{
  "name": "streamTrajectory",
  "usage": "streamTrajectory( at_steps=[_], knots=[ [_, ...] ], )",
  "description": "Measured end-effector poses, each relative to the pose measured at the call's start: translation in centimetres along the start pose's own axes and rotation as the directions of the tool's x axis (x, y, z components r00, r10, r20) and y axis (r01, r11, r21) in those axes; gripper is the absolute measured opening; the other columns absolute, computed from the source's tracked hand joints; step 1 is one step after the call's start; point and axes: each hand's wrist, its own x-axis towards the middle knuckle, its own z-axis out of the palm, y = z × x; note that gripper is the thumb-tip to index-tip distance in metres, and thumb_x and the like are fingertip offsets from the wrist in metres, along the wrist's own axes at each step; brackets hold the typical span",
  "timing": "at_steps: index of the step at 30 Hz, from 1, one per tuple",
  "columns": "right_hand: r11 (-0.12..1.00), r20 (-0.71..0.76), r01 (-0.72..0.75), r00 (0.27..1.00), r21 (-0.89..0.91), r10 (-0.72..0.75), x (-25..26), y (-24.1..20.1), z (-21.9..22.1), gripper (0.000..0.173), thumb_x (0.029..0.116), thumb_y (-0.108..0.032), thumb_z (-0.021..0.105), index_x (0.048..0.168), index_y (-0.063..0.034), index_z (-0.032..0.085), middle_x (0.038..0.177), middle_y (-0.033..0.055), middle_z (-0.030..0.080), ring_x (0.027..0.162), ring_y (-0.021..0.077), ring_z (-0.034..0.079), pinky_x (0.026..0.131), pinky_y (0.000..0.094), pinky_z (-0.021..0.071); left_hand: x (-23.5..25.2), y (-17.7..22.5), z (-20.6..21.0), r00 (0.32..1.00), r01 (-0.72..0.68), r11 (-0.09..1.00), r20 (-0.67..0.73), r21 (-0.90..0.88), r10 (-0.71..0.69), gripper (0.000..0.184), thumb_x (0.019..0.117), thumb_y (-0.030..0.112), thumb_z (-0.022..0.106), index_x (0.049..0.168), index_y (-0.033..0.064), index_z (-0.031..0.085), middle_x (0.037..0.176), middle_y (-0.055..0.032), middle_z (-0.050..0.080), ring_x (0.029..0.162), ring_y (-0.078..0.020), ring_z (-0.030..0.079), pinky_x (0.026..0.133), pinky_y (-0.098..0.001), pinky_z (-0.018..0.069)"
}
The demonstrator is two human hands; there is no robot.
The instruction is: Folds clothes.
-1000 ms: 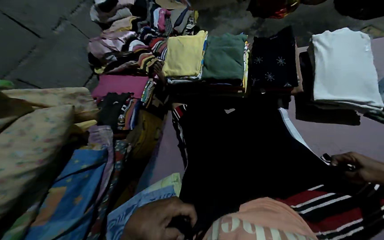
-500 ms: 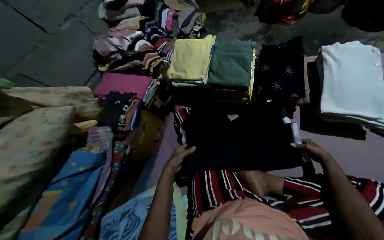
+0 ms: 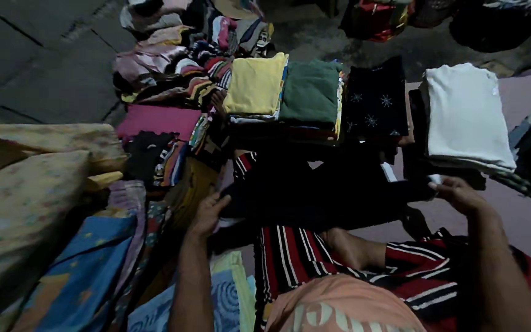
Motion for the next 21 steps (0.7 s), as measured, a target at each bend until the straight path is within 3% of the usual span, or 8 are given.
streamTrajectory(
  at_steps=[4, 7, 9, 11, 14, 16, 19, 21],
  knots=[
    [0.972, -0.188, 0.206, 0.965, 0.116, -0.182, -0.9, -7.0, -2.8, 0.013, 0.0981, -0.005, 0.048, 0.096, -0.013, 0.058, 0.074, -0.0126, 0.067, 0.065, -0.0009, 0.065, 0.064, 0.0206, 0.0589, 2.5, 6.7, -3.1, 0.989, -0.127, 0.986, -0.064, 0.105, 0.134, 0.017, 0.1063, 0.01, 0.05, 0.114, -0.0001, 0.062, 0.087, 0.0022, 0.065, 0.074, 0.0001, 0.061, 0.073, -0.0225, 0.0541],
    [0.92, -0.243, 0.36, 0.916, 0.153, -0.319, -1.8, -11.3, -5.5, 0.015, 0.1021, -0.013, 0.05, 0.098, -0.0212, 0.062, 0.078, -0.0162, 0.068, 0.068, -0.0054, 0.063, 0.066, 0.0159, 0.0558, 3.9, 11.6, -5.1, 0.941, -0.337, 0.941, -0.025, 0.036, 0.338, 0.016, 0.1056, 0.012, 0.048, 0.103, 0.0129, 0.064, 0.08, 0.0136, 0.068, 0.07, 0.0065, 0.063, 0.067, -0.0157, 0.0558],
    [0.888, -0.238, 0.432, 0.89, 0.159, -0.39, -2.2, -13.0, -6.2, 0.014, 0.1027, -0.019, 0.053, 0.1, -0.0273, 0.064, 0.082, -0.0193, 0.07, 0.072, -0.0073, 0.065, 0.07, 0.015, 0.0576, 3.9, 13.6, -5.3, 0.892, -0.451, 0.893, 0.033, 0.002, 0.45, 0.016, 0.0993, 0.011, 0.05, 0.109, 0.0201, 0.06, 0.089, 0.0188, 0.067, 0.081, 0.0096, 0.063, 0.076, -0.0129, 0.0543],
    [0.931, -0.249, 0.356, 0.912, 0.082, -0.327, -3.6, -14.3, -5.0, 0.017, 0.0991, -0.008, 0.054, 0.097, -0.0238, 0.059, 0.078, -0.0196, 0.069, 0.068, -0.0078, 0.065, 0.067, 0.0143, 0.0577, 3.5, 14.2, -4.3, 0.916, -0.393, 0.906, 0.156, 0.161, 0.369, 0.029, 0.086, -0.001, 0.063, 0.113, 0.0082, 0.058, 0.092, 0.0088, 0.067, 0.084, 0.0049, 0.064, 0.079, -0.0173, 0.0566],
    [0.98, -0.277, 0.196, 0.944, 0.03, -0.18, -3.7, -14.0, -5.3, 0.009, 0.1012, -0.001, 0.053, 0.103, -0.0083, 0.058, 0.078, -0.0093, 0.065, 0.067, -0.0019, 0.064, 0.067, 0.0192, 0.0579, 5.1, 13.0, -3.5, 0.962, -0.242, 0.935, 0.188, 0.258, 0.198, 0.019, 0.0919, -0.006, 0.065, 0.11, -0.0024, 0.063, 0.09, -0.0027, 0.069, 0.079, -0.0023, 0.065, 0.077, -0.0228, 0.0562],
    [0.968, -0.285, 0.235, 0.937, 0.091, -0.201, -3.8, -13.2, -6.2, 0.012, 0.1039, -0.003, 0.049, 0.103, -0.0088, 0.06, 0.079, -0.0092, 0.066, 0.067, -0.0017, 0.064, 0.067, 0.0191, 0.058, 5.6, 12.1, -3.5, 0.96, -0.264, 0.954, 0.13, 0.143, 0.247, 0.01, 0.0975, -0.002, 0.059, 0.105, 0.0008, 0.066, 0.085, 0.0026, 0.069, 0.074, 0.0012, 0.064, 0.073, -0.0186, 0.0554],
    [0.931, -0.316, 0.333, 0.908, 0.147, -0.275, -3.8, -12.7, -6.5, 0.02, 0.103, -0.006, 0.046, 0.103, -0.0164, 0.063, 0.082, -0.0142, 0.07, 0.07, -0.0042, 0.066, 0.069, 0.0177, 0.0587, 5.9, 11.1, -2.8, 0.913, -0.395, 0.915, 0.076, -0.086, 0.401, 0.024, 0.0986, -0.005, 0.048, 0.107, 0.0102, 0.065, 0.091, 0.0111, 0.071, 0.08, 0.0046, 0.066, 0.076, -0.0166, 0.0574],
    [0.948, -0.34, 0.307, 0.903, 0.083, -0.262, -3.5, -12.8, -6.0, 0.02, 0.1028, -0.005, 0.047, 0.119, -0.0128, 0.057, 0.091, -0.0112, 0.065, 0.075, -0.0048, 0.063, 0.072, 0.0172, 0.0567, 7.0, 11.3, -1.6, 0.905, -0.41, 0.9, 0.059, -0.147, 0.422, 0.026, 0.0961, -0.007, 0.049, 0.11, 0.0102, 0.063, 0.094, 0.0097, 0.07, 0.082, 0.0036, 0.066, 0.076, -0.0173, 0.057]
  ],
)
